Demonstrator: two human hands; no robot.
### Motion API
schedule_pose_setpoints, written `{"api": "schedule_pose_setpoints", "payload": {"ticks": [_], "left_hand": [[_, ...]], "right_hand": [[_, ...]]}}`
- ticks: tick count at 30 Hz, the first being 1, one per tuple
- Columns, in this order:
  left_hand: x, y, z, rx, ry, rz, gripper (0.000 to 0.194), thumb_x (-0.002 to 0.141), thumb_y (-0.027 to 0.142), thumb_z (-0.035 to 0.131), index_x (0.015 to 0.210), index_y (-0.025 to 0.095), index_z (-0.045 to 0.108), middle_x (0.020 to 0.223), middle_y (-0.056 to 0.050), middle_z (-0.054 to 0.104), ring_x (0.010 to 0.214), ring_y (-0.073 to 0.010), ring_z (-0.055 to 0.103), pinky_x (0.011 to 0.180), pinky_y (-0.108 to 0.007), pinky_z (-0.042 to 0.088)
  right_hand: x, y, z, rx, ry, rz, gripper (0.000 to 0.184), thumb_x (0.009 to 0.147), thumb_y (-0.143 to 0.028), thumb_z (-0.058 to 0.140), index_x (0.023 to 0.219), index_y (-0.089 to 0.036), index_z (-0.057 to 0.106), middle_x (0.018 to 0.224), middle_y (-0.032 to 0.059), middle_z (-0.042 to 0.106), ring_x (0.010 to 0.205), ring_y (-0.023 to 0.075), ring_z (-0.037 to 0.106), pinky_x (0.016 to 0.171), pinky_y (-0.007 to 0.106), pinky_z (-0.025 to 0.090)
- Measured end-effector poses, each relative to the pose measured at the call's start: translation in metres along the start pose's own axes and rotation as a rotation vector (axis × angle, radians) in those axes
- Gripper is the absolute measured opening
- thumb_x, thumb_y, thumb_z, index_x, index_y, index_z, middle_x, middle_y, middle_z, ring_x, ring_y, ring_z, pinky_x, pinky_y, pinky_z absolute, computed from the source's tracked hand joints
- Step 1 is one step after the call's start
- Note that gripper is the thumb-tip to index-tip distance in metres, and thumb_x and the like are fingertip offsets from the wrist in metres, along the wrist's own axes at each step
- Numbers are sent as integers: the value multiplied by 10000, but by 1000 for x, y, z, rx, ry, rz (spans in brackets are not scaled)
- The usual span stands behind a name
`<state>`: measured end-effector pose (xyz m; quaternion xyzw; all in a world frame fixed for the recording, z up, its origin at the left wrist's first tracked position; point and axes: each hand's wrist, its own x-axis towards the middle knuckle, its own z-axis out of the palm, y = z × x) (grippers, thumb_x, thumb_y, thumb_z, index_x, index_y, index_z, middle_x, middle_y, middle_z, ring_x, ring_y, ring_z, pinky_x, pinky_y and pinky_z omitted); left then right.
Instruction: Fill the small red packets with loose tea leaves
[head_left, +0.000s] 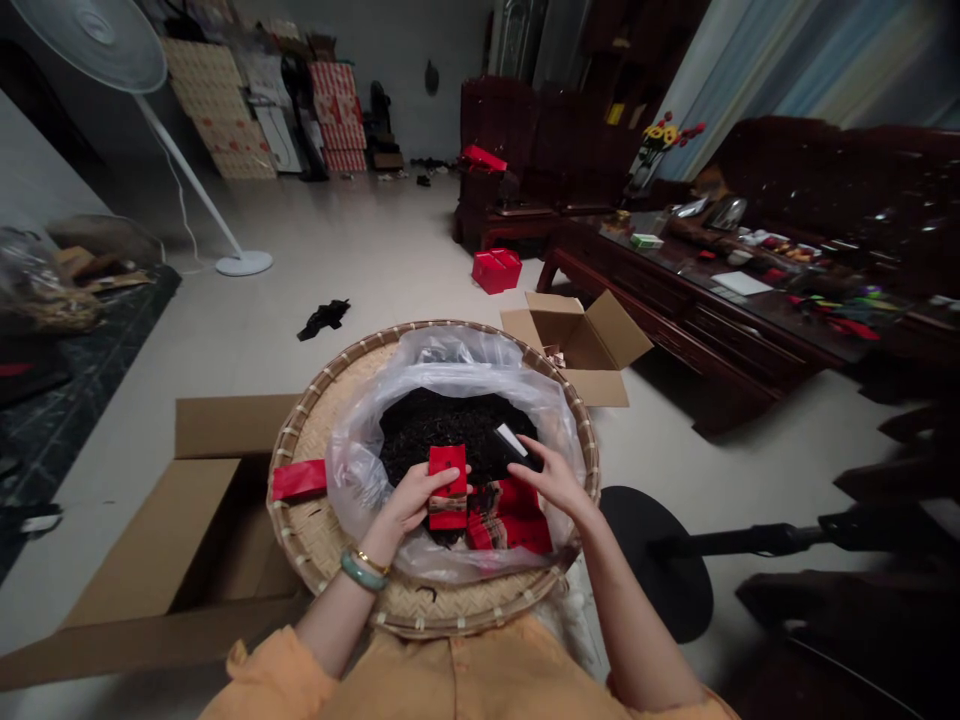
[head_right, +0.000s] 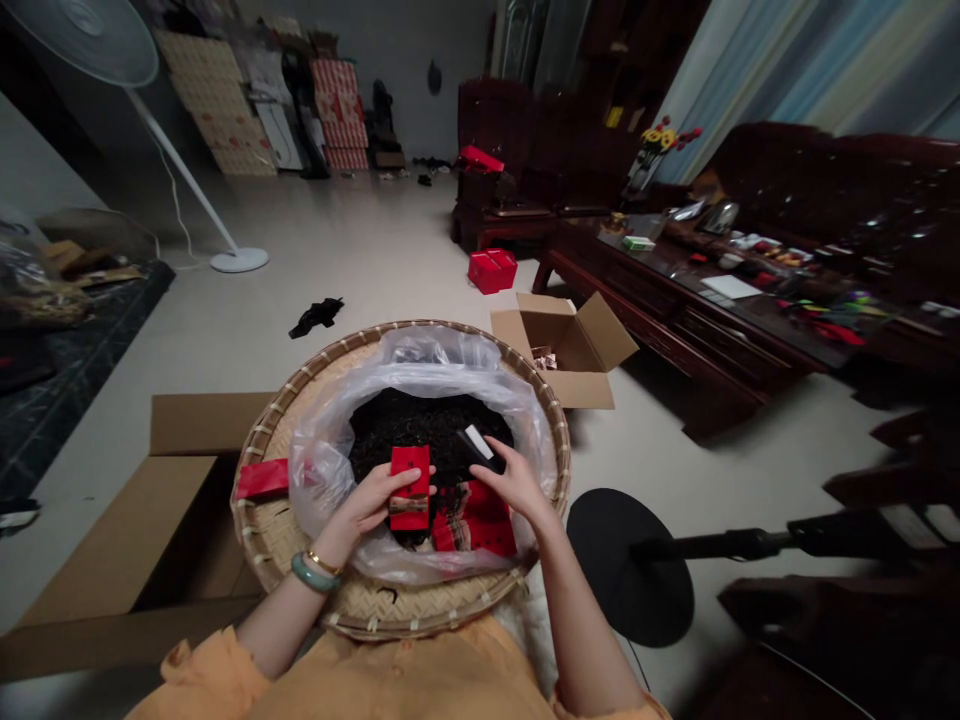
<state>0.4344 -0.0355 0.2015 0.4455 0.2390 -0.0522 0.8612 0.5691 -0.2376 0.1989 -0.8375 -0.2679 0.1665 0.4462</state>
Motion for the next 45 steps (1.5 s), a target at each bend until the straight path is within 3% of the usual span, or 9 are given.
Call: {"api": "schedule_pose_setpoints", "payload": {"ticks": [4,11,19,22,28,45], "left_hand": [[0,-2,2,90,-55,-27,423,602,303,785,936,73,665,867,-141,704,732,-229,678,648,-333,553],[-2,-4,5,157,-63,-37,450,547,302,809,907,79,657,762,-88,694,655,-201,661,627,-347,542],[-3,-6,6,165,-75,-73,443,556,329,805,879,72,645,719,-88,681,659,-218,666,592,-336,546],[-3,-3,3,163,-86,-32,421,586,349,788,883,82,654,728,-81,681,633,-187,653,563,-292,536],[2,2,-3,116,17,62,511,679,416,711,1098,140,617,808,-67,695,642,-141,638,563,-234,510],[4,4,0,145,77,135,420,636,394,738,949,121,675,718,-28,685,564,-115,583,554,-222,455]], "right_hand": [[0,-35,-6,34,-234,-102,613,671,-442,697,1209,-175,571,1205,87,606,1096,268,561,952,384,416],[13,-62,5,-80,-372,-155,529,670,-426,700,1140,-194,630,1111,73,661,995,276,618,860,356,460],[14,-70,12,-138,-369,-124,368,694,-350,671,1040,-223,692,959,15,717,886,240,647,759,276,465],[14,-69,11,-148,-383,-127,348,706,-359,658,1028,-236,697,914,1,724,865,232,648,736,263,454],[15,-66,12,-146,-392,-108,358,701,-358,653,1034,-234,695,906,-11,724,855,228,642,706,253,442],[13,-67,15,-105,-385,-97,361,708,-376,656,1038,-233,692,955,-6,719,886,238,649,760,273,457]]}}
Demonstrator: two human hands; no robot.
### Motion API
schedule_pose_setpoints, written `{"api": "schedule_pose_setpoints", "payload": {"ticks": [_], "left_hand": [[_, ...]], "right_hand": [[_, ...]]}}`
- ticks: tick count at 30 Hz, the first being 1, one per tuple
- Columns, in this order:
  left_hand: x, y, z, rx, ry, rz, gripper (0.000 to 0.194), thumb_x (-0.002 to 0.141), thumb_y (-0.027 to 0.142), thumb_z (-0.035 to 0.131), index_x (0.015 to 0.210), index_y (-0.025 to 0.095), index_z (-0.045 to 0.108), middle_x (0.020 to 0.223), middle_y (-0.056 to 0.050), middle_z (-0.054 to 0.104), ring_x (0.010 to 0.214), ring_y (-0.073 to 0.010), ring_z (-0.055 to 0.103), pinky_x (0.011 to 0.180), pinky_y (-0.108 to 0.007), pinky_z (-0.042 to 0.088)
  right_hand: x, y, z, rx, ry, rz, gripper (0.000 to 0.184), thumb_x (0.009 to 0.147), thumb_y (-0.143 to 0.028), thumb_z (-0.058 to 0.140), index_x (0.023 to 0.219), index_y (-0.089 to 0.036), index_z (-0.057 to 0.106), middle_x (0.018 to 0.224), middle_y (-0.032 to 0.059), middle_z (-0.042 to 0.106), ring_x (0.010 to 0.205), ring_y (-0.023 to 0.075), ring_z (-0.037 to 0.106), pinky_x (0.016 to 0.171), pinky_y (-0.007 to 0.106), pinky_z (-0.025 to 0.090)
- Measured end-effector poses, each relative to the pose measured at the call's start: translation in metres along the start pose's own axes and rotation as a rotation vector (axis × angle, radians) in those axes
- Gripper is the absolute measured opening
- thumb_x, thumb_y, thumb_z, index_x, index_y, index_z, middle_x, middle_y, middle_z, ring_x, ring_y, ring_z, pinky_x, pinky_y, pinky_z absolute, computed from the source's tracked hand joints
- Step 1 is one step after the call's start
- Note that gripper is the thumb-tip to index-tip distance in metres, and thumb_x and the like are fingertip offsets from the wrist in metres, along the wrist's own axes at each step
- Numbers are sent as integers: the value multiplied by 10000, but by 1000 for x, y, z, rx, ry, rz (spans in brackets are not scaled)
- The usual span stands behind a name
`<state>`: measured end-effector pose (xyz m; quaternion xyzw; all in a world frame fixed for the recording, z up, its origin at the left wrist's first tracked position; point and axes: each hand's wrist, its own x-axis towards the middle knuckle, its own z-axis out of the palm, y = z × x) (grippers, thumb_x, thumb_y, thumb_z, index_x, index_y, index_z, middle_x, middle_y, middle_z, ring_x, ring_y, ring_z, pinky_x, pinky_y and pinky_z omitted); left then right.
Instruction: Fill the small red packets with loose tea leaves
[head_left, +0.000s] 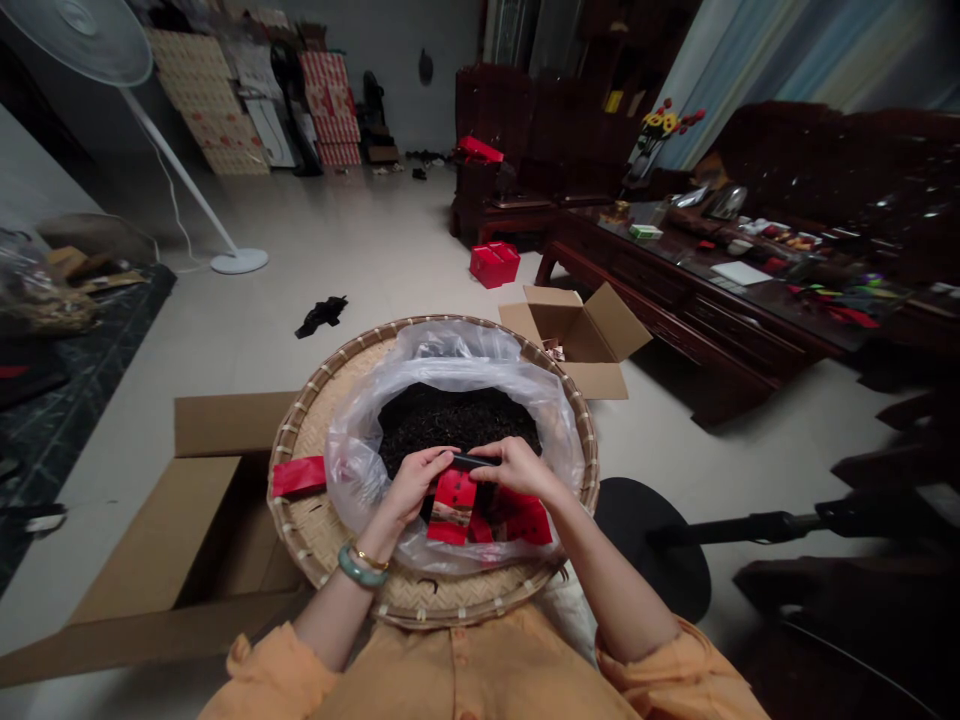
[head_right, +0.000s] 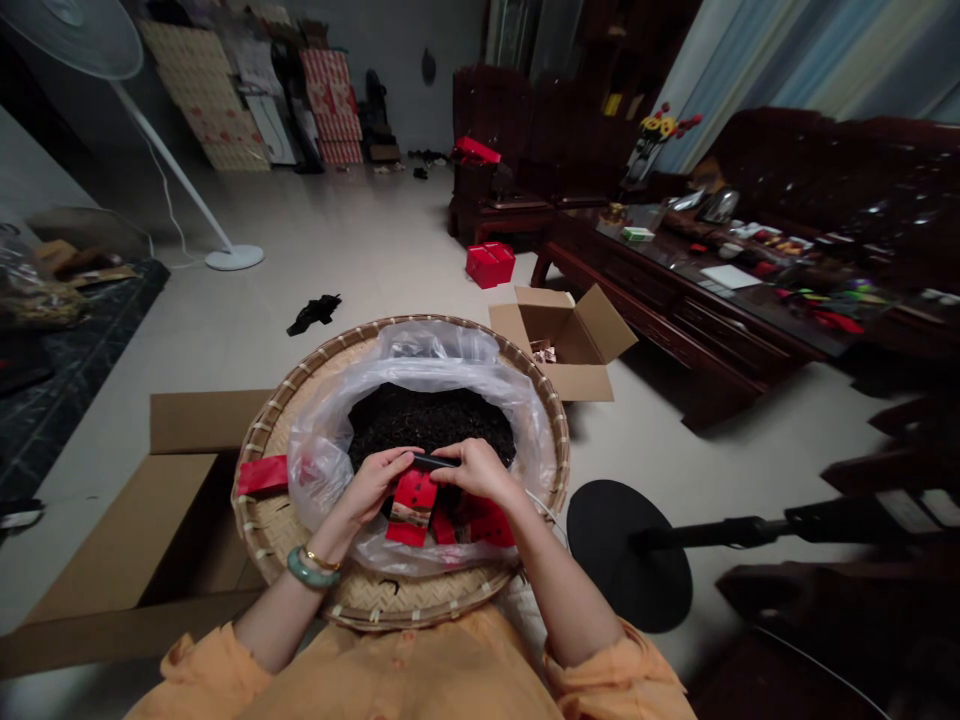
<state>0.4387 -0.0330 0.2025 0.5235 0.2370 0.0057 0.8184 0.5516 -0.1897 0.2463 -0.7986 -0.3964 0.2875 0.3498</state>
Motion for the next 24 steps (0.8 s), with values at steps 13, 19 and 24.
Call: {"api": "schedule_pose_setpoints", "payload": {"ticks": [13,19,24], "left_hand": [[1,-1,-3,-10,4,-4,417,642,387,738,952,116,670,698,-32,680,561,-116,575,549,-222,457],[0,-1,-3,-12,1,-4,410,644,389,735,949,121,675,674,-22,670,543,-108,561,535,-215,445],[0,0,-3,-16,-8,30,414,638,394,734,938,114,681,695,-32,668,561,-117,559,551,-227,442]], "right_hand": [[2,-3,0,2,-17,8,351,710,-368,649,1027,-226,698,902,-12,725,871,233,645,730,260,451],[4,-2,0,-1,-21,13,360,706,-375,645,1028,-224,698,861,-15,725,832,222,642,684,247,446],[5,3,3,12,-19,6,360,700,-369,641,1015,-207,706,818,-14,723,740,209,635,653,247,443]]}}
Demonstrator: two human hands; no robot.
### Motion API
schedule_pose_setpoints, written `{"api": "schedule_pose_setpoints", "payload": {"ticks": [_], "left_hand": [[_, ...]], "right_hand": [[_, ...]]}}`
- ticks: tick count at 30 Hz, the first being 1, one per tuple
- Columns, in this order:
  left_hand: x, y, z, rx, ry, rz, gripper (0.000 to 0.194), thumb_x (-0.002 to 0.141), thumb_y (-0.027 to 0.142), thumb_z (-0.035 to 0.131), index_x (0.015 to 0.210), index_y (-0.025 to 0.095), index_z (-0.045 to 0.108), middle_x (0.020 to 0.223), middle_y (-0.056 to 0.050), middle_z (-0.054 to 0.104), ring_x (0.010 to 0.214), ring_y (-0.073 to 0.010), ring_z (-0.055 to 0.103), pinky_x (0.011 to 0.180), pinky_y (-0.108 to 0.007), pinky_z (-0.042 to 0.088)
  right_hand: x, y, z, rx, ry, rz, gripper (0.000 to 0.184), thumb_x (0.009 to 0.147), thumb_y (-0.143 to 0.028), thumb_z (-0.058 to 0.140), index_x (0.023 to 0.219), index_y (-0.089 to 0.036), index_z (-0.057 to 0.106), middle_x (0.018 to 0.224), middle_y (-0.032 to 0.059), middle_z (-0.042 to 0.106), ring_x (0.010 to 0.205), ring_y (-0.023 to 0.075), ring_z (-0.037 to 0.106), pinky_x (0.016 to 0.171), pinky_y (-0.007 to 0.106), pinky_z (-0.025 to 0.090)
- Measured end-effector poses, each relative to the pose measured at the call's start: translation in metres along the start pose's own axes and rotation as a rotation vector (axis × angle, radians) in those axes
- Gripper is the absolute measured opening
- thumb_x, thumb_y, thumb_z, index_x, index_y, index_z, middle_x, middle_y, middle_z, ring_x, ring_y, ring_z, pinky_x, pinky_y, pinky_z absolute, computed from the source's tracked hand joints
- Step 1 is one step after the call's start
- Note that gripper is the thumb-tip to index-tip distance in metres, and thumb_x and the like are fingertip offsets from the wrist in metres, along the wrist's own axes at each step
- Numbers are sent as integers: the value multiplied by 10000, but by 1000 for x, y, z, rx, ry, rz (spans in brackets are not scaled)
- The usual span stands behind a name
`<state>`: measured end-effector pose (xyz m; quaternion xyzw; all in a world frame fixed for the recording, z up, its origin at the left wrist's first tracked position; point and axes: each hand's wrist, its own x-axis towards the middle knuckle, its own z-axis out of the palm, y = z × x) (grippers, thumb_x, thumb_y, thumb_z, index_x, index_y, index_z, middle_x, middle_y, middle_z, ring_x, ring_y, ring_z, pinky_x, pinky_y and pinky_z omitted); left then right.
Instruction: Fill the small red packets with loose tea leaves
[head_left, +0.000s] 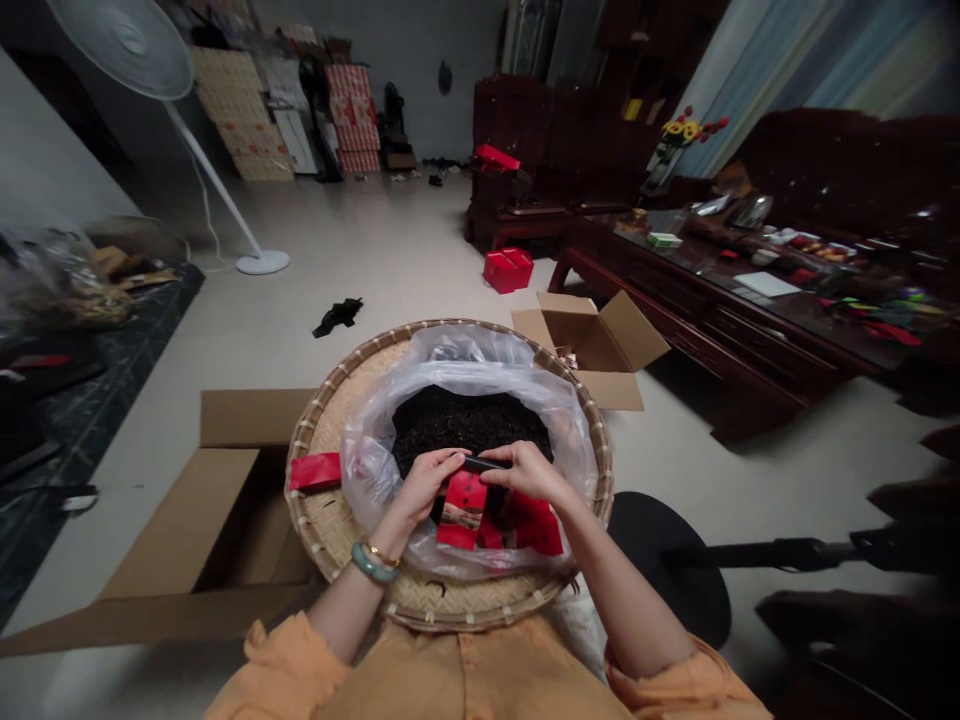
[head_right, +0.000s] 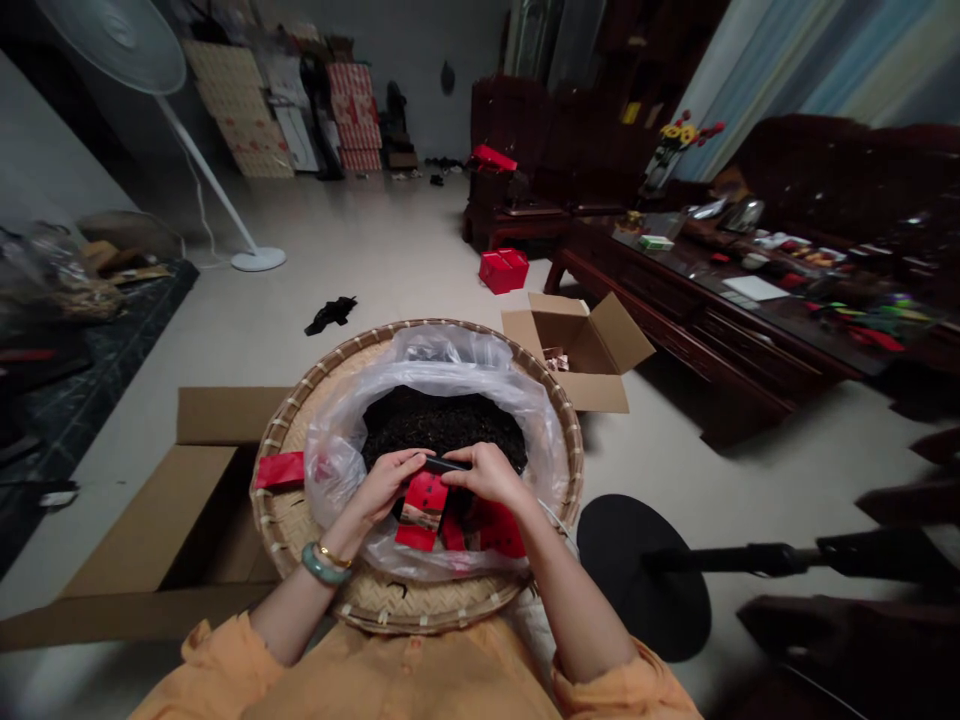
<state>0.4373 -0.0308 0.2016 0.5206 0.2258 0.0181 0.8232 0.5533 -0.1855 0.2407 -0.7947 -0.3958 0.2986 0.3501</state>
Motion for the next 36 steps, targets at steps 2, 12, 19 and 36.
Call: {"api": "schedule_pose_setpoints", "payload": {"ticks": [2,12,19,36], "left_hand": [[-1,1,1,0,-2,5,413,632,394,736,931,112,684,714,-43,672,570,-123,563,554,-231,438],[-1,3,5,-31,14,30,401,595,396,752,869,106,710,680,-39,669,537,-110,537,543,-223,398],[0,4,7,-21,20,42,396,571,398,765,843,114,718,691,-34,670,558,-113,536,557,-226,397],[-2,6,7,25,-107,-39,470,687,419,703,1049,131,622,795,-60,683,624,-139,614,566,-234,479]], "right_hand": [[0,1,1,14,-13,-10,347,710,-362,623,1003,-199,710,804,-15,719,703,199,626,626,242,437],[5,8,0,58,-62,-22,362,714,-372,616,1015,-191,705,819,-3,709,728,215,619,652,270,459],[4,9,0,46,-43,-12,383,705,-397,619,1015,-190,707,831,12,713,764,244,627,678,301,476],[-2,12,-1,40,62,-32,346,723,-366,618,1014,-200,701,767,-12,699,654,180,611,600,247,456]]}}
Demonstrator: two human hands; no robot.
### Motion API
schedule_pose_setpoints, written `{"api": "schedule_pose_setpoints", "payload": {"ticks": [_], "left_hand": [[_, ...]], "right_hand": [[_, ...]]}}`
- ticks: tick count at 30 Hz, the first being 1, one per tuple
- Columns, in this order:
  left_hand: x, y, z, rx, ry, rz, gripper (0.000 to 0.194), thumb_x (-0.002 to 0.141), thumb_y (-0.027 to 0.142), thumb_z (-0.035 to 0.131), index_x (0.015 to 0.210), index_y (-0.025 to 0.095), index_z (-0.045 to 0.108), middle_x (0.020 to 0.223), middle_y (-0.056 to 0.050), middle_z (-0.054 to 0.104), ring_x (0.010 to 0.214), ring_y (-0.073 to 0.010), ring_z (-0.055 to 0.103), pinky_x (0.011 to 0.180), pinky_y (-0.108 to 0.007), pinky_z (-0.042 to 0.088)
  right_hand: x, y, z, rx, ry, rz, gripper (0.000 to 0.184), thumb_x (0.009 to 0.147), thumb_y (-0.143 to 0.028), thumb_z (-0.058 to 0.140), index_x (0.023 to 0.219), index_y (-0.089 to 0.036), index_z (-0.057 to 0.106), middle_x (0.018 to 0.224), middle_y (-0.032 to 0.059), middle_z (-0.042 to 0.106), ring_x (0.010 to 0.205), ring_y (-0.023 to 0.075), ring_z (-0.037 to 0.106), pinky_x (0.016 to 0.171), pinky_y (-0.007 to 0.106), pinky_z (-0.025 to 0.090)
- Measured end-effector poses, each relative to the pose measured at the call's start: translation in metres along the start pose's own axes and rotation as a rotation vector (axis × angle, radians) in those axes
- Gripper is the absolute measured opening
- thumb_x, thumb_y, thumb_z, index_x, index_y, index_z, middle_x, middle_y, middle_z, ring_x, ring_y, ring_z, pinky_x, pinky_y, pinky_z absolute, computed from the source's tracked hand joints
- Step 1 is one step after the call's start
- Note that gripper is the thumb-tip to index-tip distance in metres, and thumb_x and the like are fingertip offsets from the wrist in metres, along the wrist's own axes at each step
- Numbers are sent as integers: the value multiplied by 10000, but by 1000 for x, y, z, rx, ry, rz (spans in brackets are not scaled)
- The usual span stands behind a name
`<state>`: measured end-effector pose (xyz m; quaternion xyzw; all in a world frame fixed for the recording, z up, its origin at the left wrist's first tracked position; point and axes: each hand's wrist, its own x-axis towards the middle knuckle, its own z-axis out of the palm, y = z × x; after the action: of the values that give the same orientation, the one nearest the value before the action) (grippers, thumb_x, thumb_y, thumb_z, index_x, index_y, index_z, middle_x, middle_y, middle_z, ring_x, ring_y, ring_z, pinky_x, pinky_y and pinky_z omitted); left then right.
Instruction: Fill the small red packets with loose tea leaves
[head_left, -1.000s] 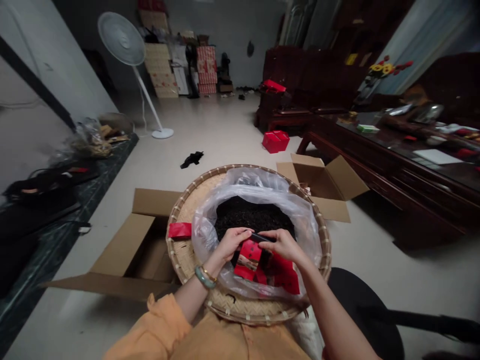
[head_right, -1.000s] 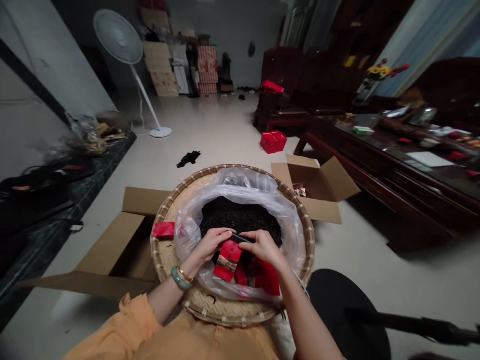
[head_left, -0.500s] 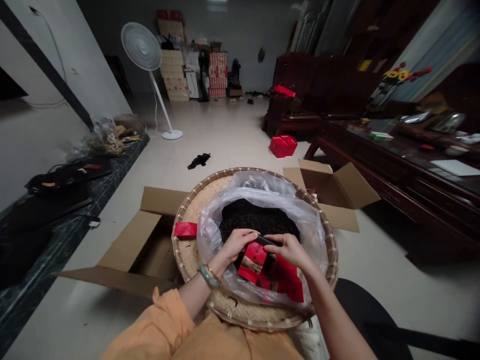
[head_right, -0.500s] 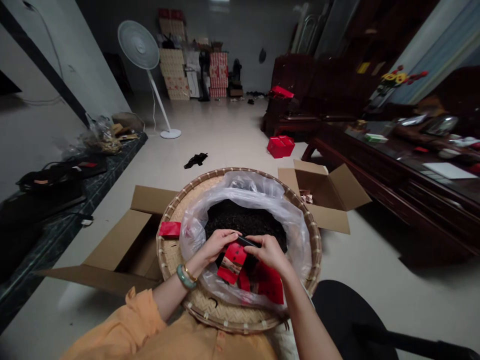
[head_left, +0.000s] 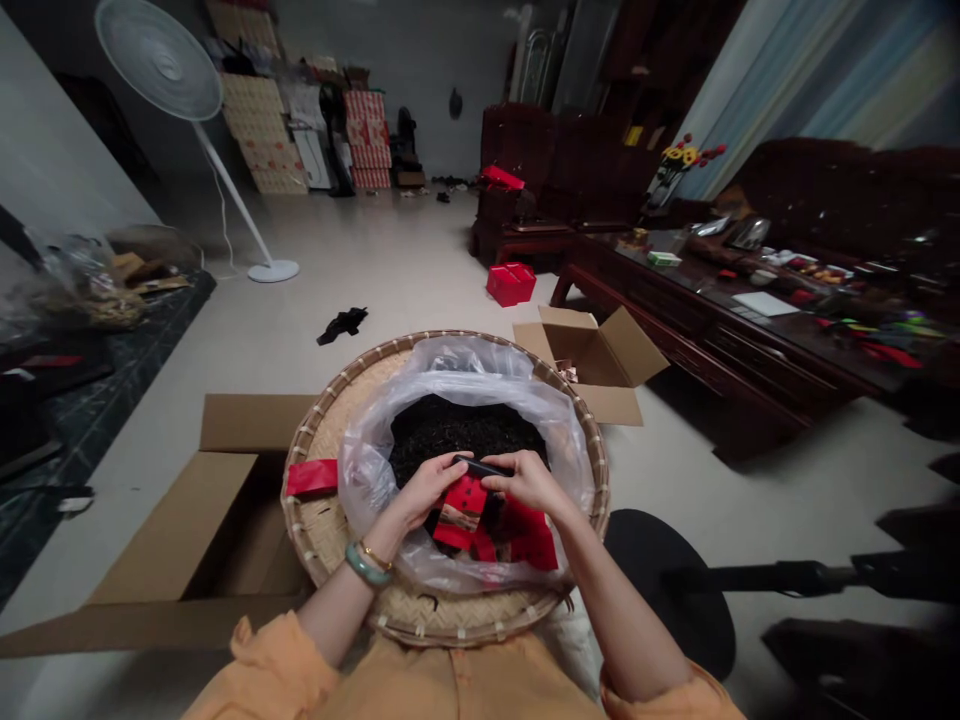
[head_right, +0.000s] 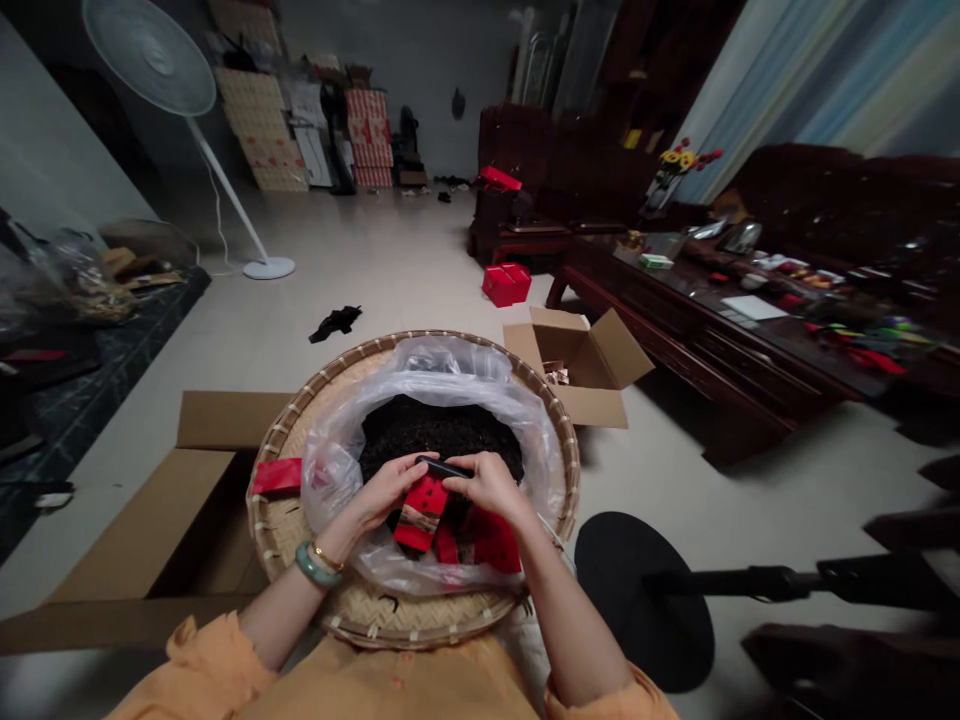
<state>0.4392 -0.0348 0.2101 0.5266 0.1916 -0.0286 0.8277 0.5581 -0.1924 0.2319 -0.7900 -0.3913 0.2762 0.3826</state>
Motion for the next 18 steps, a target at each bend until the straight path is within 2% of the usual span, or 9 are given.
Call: {"api": "schedule_pose_setpoints", "payload": {"ticks": [2,4,7,9,11,14,18], "left_hand": [[-2,-3,2,-58,-76,-78,518,699,500,664,1048,121,609,807,-86,691,626,-171,645,585,-278,505],[-4,-6,3,-119,-134,-203,606,724,623,551,1032,104,610,803,-120,699,598,-207,662,577,-326,521],[-6,-9,7,-179,-127,-303,735,766,712,349,1008,74,623,763,-149,706,532,-215,654,535,-331,521],[-6,-9,11,-184,-60,-292,760,789,705,296,984,53,633,727,-157,707,482,-200,634,496,-316,514],[-7,-9,13,-186,-4,-274,733,806,677,311,980,43,635,714,-161,707,463,-191,621,469,-307,510],[-7,-9,15,-201,9,-264,660,827,625,353,1021,53,621,724,-154,712,470,-191,625,453,-310,513],[-6,-5,18,-194,35,-276,646,845,602,340,1021,43,615,697,-154,709,443,-195,620,439,-329,519]], "right_hand": [[1,2,-1,18,12,10,364,711,-364,630,1021,-187,699,786,0,706,689,196,623,631,266,477],[3,4,-2,43,22,21,385,700,-363,642,1027,-169,698,799,13,710,730,215,632,665,290,494],[4,6,-4,98,50,31,397,692,-364,654,1028,-156,696,836,24,716,787,240,640,722,333,509],[5,6,-5,135,59,29,391,690,-360,661,1020,-154,697,893,34,716,839,255,640,769,357,505],[4,5,-8,162,46,22,422,675,-361,681,1043,-154,684,984,49,703,908,270,630,812,371,495],[2,3,-14,188,20,-2,498,662,-393,699,1091,-145,653,1074,74,673,989,280,608,867,381,474],[1,2,-17,232,39,-19,489,717,-440,644,1091,-125,646,1076,91,670,1005,266,604,886,376,464]]}}
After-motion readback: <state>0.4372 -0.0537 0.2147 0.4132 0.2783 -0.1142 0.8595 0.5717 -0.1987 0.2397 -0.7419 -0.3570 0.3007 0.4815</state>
